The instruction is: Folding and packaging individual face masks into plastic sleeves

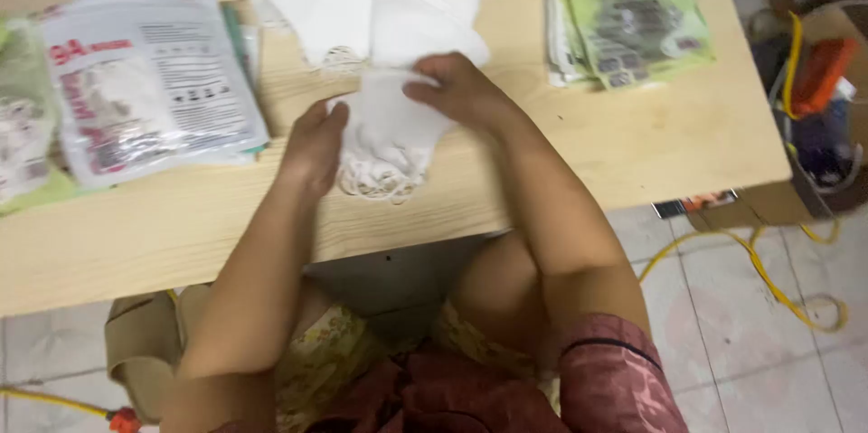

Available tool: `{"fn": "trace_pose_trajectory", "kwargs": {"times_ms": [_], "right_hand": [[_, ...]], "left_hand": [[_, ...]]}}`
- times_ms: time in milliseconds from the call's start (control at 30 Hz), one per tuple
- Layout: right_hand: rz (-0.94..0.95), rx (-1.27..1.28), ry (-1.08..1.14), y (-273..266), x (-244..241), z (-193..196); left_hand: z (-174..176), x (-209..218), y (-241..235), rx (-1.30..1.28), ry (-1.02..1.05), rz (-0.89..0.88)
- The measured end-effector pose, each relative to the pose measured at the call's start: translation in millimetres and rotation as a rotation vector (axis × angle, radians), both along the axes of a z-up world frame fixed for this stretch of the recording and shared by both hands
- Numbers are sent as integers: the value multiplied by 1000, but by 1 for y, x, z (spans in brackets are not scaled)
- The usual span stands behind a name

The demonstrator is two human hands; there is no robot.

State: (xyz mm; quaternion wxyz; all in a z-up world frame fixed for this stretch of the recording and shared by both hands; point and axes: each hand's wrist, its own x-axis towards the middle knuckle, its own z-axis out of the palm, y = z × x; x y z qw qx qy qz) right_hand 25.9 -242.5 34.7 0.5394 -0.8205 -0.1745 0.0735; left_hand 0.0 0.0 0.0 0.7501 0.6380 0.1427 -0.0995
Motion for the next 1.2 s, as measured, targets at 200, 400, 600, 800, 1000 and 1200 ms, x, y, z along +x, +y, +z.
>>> {"fn": "trace_pose_trajectory", "kwargs": {"times_ms": [200,400,600,800,1000,1200], "right_hand": [[35,-179,211,26,-4,4],[-445,-384,-228,19,24,-28],[-529,-840,-225,7,17,4],[-526,-867,-420,3,19,-7],[-539,-760,-535,-9,24,-16],[-528,322,-405,6,8,17]], "left_hand": [[24,-12,0,-52,-58,-68],[-17,-3,7,-188,-145,-72],[-18,-4,6,-177,-159,-81],[-34,0,6,-173,-172,-74],[-38,3,8,-151,-167,-77],[-17,-4,5,-121,-105,-68]]}}
